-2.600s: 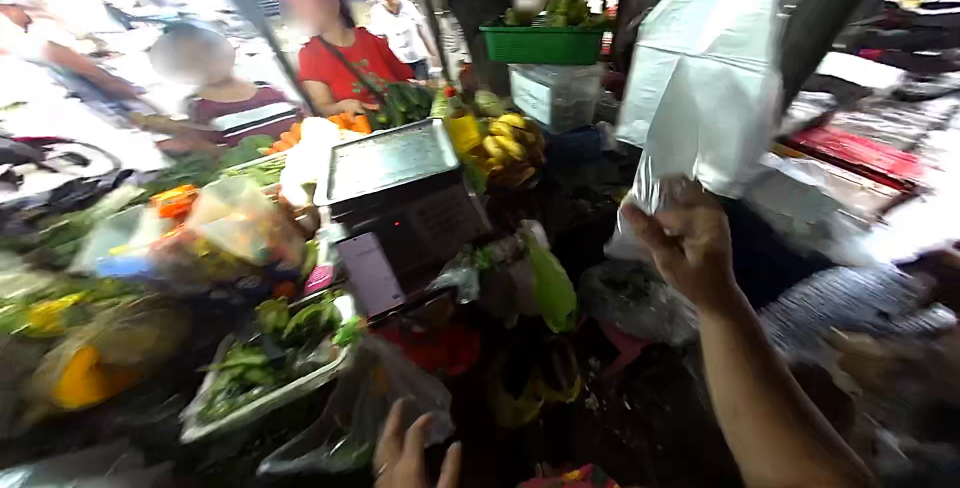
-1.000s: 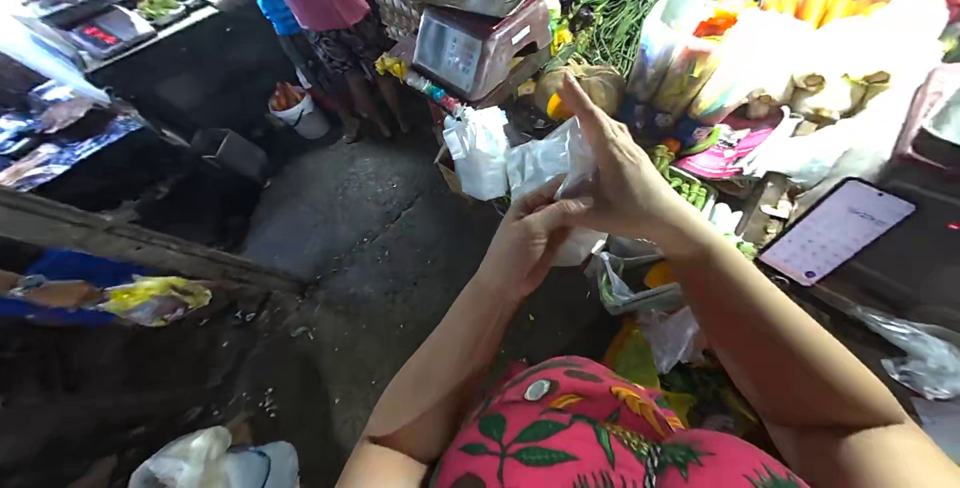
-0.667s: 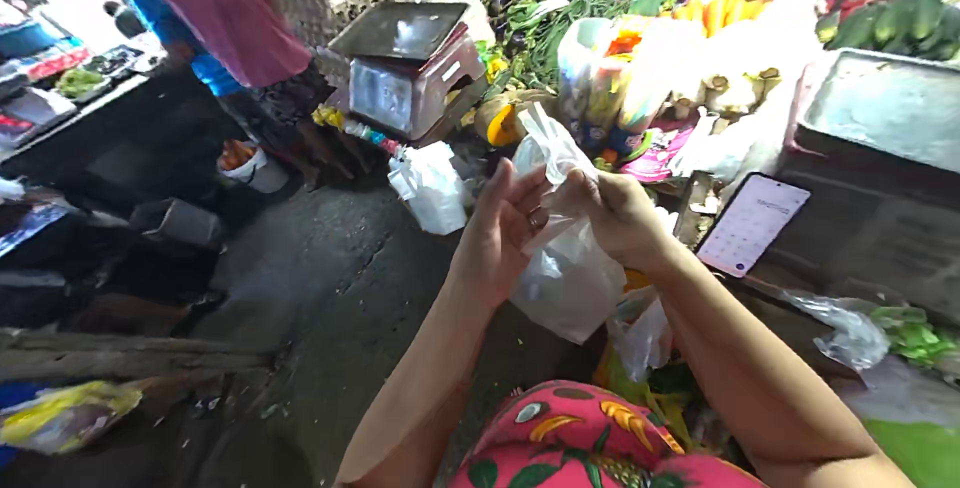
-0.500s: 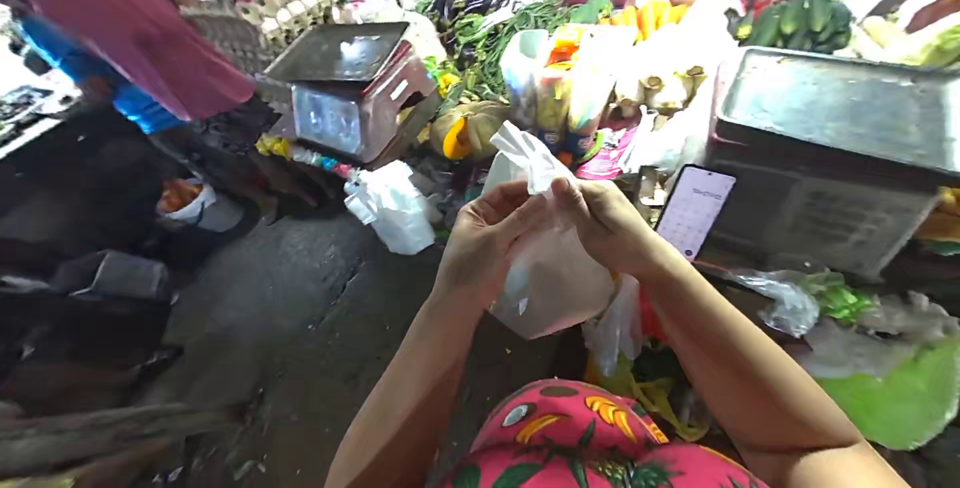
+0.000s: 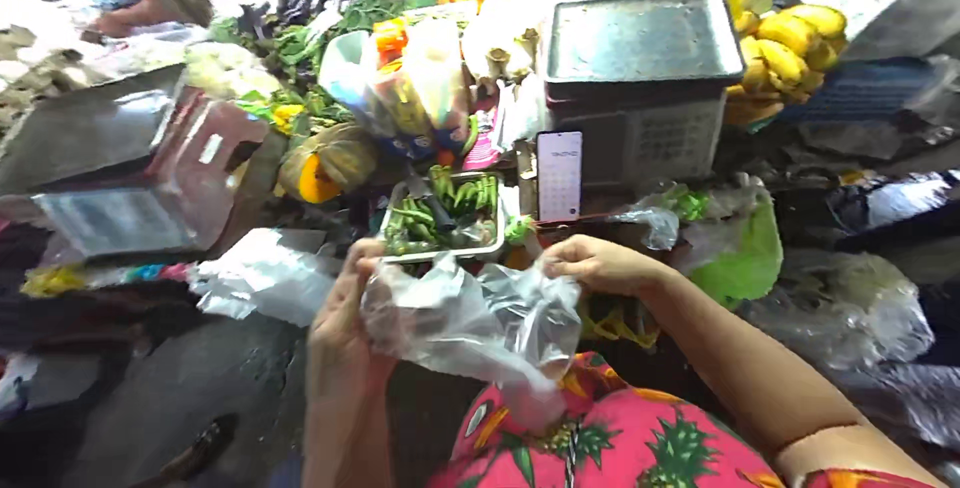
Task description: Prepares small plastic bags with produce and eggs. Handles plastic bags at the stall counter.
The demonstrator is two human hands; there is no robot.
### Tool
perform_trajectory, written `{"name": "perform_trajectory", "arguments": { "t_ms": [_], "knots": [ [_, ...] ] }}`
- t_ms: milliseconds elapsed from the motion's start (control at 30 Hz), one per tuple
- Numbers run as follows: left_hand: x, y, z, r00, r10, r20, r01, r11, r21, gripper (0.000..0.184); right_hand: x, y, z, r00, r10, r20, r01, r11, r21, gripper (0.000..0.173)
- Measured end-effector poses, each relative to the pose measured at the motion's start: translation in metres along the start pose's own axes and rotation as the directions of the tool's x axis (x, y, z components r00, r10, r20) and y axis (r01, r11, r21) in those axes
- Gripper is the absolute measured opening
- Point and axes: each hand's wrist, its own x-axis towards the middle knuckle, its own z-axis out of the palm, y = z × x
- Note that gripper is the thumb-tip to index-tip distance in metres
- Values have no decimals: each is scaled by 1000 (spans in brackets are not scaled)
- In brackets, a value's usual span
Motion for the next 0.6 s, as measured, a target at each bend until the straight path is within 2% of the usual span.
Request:
{"name": "perform_trajectory", "arguments": {
  "t_ms": [33, 67, 100, 133, 167, 200, 233, 267, 300, 367, 400, 433, 467, 533, 600],
  "knots": [
    [-2, -1, -13, 1000, 12, -4, -12, 997, 82, 32, -22, 9, -17, 993, 82, -88, -77, 996, 51, 22],
    [-6, -3, -28, 999, 11, -47, -4, 987, 161, 30, -45, 13, -35, 958, 138, -250, -129, 990, 51, 23],
    [-12, -5, -40, 992, -2, -127, 31, 974, 225, 30, -67, 12, -53, 868, 152, -473, -180, 984, -13, 25],
    [-17, -7, -48, 971, -15, -238, 79, 962, 261, 29, -83, 10, -67, 710, 95, -698, -262, 955, -137, 25],
    [-22, -9, -52, 941, -25, -339, 122, 956, 267, 29, -92, 8, -77, 527, -37, -849, -359, 896, -262, 25],
    [-25, -11, -52, 914, -30, -405, 143, 957, 253, 29, -94, 4, -80, 393, -189, -900, -440, 821, -365, 26],
    [-26, -14, -52, 912, -36, -408, 143, 962, 234, 27, -88, 1, -77, 353, -317, -880, -498, 733, -464, 28],
    [-27, -17, -52, 924, -38, -380, 131, 966, 222, 25, -77, 0, -71, 403, -391, -827, -532, 636, -559, 29],
    [-27, -21, -49, 935, -41, -352, 127, 966, 224, 23, -61, 4, -63, 495, -419, -761, -531, 547, -647, 32],
    [-28, -26, -42, 952, -45, -303, 131, 954, 269, 17, -29, 24, -49, 672, -344, -655, -515, 419, -748, 49],
    [-28, -26, -39, 958, -42, -284, 128, 949, 289, 15, -19, 35, -45, 725, -293, -623, -511, 378, -772, 58],
    [-30, -25, -36, 962, -32, -271, 118, 944, 307, 14, -15, 46, -46, 752, -278, -597, -502, 345, -793, 61],
    [-31, -23, -36, 963, -16, -271, 106, 940, 324, 14, -16, 56, -51, 756, -312, -576, -483, 327, -812, 55],
    [-38, -19, -40, 956, 12, -293, 97, 930, 354, 14, -31, 72, -67, 728, -434, -532, -420, 331, -845, 36],
    [-44, -16, -45, 941, 32, -336, 105, 918, 382, 11, -52, 79, -86, 718, -478, -506, -368, 357, -859, 30]
  ]
}}
